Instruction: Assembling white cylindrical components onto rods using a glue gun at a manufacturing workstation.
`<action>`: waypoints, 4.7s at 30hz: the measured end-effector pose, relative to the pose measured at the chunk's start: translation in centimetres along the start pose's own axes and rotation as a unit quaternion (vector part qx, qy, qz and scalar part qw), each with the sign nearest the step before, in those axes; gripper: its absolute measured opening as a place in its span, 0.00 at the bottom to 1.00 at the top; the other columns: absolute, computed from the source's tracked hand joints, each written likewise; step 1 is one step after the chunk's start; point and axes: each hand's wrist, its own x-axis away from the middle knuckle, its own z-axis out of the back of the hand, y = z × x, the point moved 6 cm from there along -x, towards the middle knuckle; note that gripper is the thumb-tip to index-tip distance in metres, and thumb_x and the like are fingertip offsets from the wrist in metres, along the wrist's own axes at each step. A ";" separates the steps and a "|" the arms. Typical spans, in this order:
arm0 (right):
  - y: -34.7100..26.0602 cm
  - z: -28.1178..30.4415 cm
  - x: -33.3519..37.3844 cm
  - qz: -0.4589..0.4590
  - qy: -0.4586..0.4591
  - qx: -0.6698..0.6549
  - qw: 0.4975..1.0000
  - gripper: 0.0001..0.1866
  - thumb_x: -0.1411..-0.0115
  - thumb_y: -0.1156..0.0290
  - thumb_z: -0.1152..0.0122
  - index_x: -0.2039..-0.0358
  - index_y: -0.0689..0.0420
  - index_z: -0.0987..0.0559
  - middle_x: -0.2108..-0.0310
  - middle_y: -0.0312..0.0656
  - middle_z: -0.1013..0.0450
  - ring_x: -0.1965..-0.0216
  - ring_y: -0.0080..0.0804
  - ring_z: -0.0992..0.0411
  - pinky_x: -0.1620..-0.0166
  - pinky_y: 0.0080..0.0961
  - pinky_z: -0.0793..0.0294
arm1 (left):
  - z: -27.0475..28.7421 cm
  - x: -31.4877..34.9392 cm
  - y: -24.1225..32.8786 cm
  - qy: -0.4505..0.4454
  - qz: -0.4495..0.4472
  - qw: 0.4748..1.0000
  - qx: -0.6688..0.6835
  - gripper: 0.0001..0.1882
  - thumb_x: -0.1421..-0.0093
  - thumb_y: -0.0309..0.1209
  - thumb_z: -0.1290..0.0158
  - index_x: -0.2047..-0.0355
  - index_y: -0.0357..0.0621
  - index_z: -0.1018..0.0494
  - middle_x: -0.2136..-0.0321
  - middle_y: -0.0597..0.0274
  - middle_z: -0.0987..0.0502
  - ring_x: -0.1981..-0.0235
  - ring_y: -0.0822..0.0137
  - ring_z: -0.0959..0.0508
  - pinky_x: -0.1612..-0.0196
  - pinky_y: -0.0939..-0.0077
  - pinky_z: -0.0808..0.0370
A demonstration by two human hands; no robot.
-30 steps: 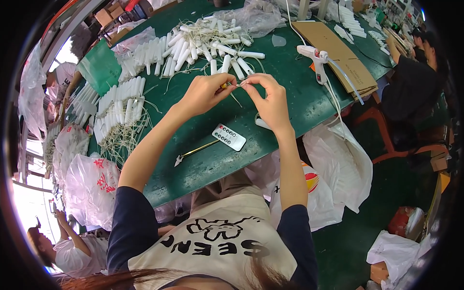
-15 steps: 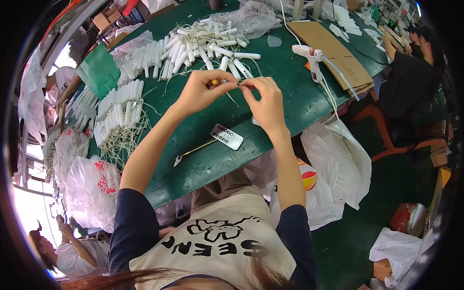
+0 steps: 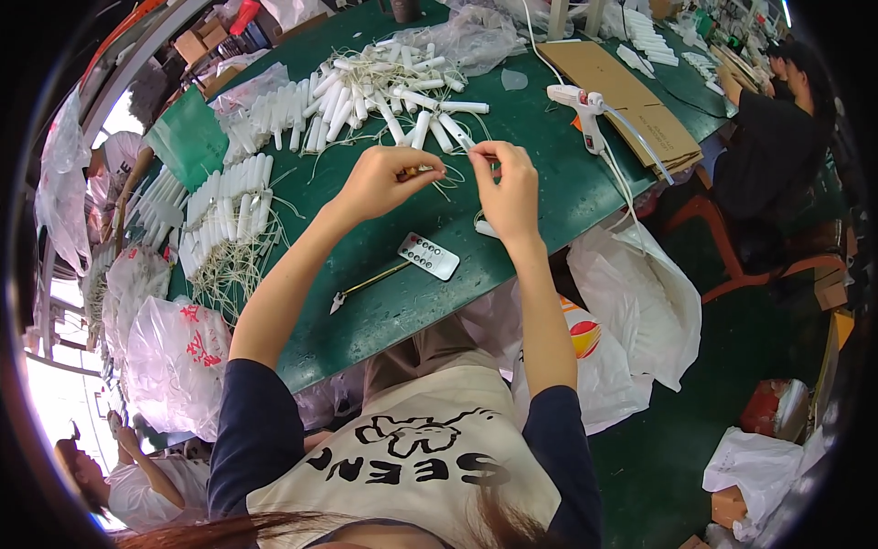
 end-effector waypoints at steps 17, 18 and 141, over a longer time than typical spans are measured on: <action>0.7 5.8 5.8 -0.065 0.072 0.280 0.955 0.34 0.52 0.72 0.34 0.44 0.56 0.36 0.49 0.50 0.40 0.47 0.49 0.42 0.44 0.39 0.42 | 13.7 5.0 -8.1 0.451 0.165 0.857 0.186 0.15 0.43 0.35 0.43 0.63 0.34 0.24 0.80 0.74 0.32 0.80 0.83 0.38 0.77 0.87 0.43; 0.6 5.7 6.2 -0.064 0.070 0.278 0.956 0.34 0.52 0.72 0.34 0.44 0.56 0.36 0.49 0.50 0.40 0.47 0.49 0.42 0.44 0.39 0.42 | 14.3 5.5 -8.3 0.462 0.159 0.846 0.216 0.15 0.43 0.35 0.43 0.62 0.34 0.24 0.81 0.75 0.33 0.81 0.84 0.40 0.79 0.87 0.45; -10.0 0.9 15.6 -0.110 -0.176 -0.233 0.950 0.16 0.45 0.75 0.37 0.59 0.63 0.31 0.67 0.48 0.24 0.67 0.35 0.23 0.65 0.25 0.24 | 3.9 10.4 12.6 -0.081 -0.016 0.986 0.148 0.19 0.42 0.19 0.61 0.50 0.38 0.43 0.66 0.48 0.22 0.74 0.52 0.21 0.71 0.67 0.27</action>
